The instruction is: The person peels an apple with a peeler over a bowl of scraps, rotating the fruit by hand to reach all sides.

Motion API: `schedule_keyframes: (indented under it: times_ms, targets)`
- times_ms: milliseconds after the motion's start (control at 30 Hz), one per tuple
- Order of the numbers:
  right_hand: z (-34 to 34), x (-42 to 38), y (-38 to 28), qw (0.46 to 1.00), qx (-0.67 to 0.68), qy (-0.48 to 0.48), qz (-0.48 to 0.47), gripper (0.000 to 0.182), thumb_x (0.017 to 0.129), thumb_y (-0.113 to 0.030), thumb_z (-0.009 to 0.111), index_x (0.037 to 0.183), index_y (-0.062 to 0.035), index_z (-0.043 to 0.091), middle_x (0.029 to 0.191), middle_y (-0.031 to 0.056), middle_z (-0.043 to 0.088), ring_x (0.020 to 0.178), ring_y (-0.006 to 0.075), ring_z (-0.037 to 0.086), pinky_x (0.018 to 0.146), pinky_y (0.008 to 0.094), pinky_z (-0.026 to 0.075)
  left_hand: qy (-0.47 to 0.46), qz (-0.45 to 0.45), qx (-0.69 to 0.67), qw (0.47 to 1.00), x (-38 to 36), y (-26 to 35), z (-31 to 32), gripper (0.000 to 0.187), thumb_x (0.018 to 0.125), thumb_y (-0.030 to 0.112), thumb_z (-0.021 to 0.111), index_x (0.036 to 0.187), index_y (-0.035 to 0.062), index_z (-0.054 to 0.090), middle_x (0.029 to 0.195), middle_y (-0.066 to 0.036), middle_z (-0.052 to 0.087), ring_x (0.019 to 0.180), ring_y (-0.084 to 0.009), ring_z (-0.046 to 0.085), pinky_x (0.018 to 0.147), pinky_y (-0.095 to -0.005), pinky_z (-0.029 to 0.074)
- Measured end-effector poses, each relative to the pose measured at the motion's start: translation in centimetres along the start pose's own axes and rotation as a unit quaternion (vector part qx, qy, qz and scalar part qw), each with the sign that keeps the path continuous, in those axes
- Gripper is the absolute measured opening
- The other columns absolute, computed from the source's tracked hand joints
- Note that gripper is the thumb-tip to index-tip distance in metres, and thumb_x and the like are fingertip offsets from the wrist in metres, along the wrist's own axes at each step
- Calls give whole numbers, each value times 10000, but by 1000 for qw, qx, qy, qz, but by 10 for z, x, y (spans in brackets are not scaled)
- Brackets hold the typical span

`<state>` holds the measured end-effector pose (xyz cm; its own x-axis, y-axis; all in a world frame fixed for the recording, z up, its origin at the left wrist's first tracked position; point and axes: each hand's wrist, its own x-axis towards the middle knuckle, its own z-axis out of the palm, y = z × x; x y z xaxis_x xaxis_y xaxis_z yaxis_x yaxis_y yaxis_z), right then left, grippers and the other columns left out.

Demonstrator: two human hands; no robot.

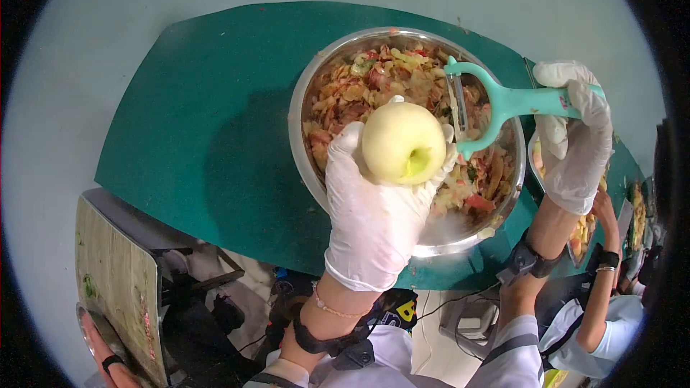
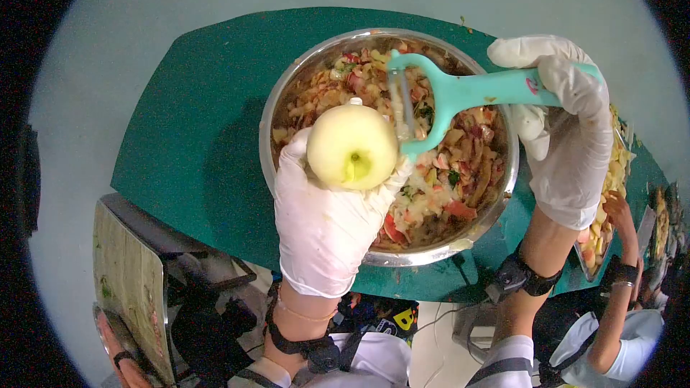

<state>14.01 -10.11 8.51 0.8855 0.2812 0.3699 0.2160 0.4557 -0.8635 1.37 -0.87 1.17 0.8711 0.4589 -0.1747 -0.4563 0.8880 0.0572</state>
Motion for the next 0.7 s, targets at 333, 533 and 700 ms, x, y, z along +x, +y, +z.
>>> schedule_keyframes:
  times_ms: [333,533,700]
  targets:
    - [-24,10,6,985,6,-158,74,293,858,-165,538,936,109,604,713,122,644,436,53,506,371,155,395,-16,36,5,999,3,-3,-5,403,956,298,467,1276,56,456,1275,-115,513,1192,-292,487,1040,-514,343]
    - [5,-7,3,996,27,-65,55,283,859,-161,525,937,101,599,698,95,613,469,62,512,392,152,385,34,63,70,995,1,-5,7,488,893,436,561,1254,115,496,1221,-92,541,1140,-267,512,997,-514,380]
    - [-17,-5,3,966,0,-239,101,272,832,-172,568,904,86,616,638,65,587,430,77,479,380,174,345,15,45,68,997,0,-1,6,509,918,456,507,1306,130,464,1226,-93,545,1191,-246,488,986,-516,403]
